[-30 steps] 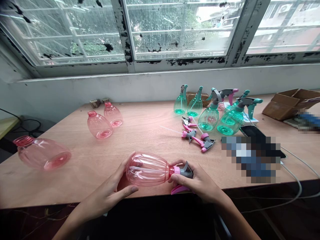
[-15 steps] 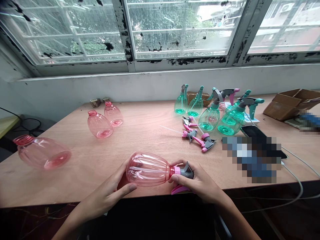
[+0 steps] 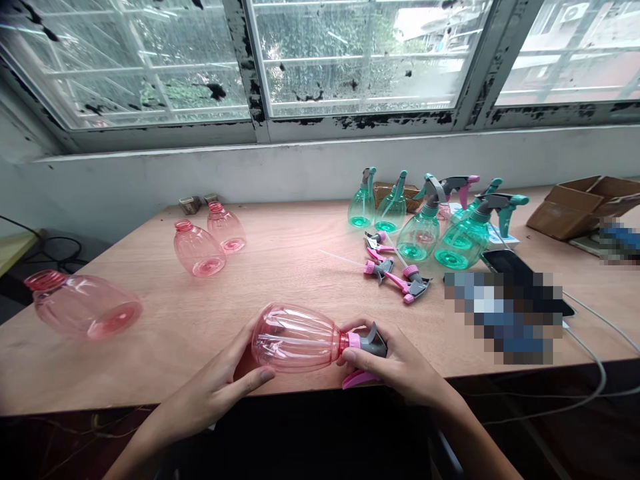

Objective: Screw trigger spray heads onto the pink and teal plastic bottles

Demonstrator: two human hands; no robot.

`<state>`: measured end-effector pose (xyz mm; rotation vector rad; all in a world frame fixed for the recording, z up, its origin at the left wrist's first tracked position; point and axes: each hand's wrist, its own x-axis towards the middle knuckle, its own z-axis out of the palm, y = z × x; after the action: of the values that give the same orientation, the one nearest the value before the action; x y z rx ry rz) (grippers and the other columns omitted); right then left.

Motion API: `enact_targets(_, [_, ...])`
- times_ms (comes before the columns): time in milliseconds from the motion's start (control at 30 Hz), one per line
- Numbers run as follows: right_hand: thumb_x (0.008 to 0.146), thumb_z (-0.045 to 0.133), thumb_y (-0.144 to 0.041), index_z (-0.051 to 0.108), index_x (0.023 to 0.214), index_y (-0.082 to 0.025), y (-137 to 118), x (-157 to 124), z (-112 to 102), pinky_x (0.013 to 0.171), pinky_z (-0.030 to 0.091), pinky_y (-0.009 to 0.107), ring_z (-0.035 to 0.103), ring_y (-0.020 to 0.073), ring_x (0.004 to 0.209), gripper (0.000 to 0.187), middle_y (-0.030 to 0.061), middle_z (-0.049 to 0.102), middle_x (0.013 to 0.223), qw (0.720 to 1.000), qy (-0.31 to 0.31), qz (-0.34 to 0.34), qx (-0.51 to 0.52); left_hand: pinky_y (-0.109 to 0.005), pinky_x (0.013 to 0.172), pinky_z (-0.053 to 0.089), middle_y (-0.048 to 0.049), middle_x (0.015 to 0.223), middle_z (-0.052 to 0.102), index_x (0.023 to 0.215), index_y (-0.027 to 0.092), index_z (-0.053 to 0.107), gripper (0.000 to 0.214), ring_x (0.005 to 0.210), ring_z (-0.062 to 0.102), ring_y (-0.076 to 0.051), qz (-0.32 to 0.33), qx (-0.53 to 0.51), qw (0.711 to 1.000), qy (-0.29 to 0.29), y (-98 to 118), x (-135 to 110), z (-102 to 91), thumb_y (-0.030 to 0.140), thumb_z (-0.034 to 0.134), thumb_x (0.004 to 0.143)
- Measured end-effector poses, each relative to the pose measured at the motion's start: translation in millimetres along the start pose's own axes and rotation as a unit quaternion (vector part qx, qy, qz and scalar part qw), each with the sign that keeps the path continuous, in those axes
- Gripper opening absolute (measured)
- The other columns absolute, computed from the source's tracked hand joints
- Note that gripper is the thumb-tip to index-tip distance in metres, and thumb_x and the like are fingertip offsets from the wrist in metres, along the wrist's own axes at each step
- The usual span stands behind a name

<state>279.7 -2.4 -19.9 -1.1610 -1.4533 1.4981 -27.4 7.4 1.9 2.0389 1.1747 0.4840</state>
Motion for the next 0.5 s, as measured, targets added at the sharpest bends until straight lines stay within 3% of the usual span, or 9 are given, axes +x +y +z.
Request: enact_targets(500, [0.089,0.074,-0.044,0.065,0.11,-0.018,2.4,1.6,-1.6,0.07,0.057,0.027,0.073,0.0201,0.079,0.035,0.0027,0.078,0.085,1.0,-0.004,-0.003,-0.008,-0.046,0.127,0.02,-0.0021,0.168,0.018,0.161,0.034,0.006,0.078,0.153,0.022,-0.029,-0.004,-0.005,1.0,0.0,-0.2,-0.1,0.7,0.05,0.055,0.101])
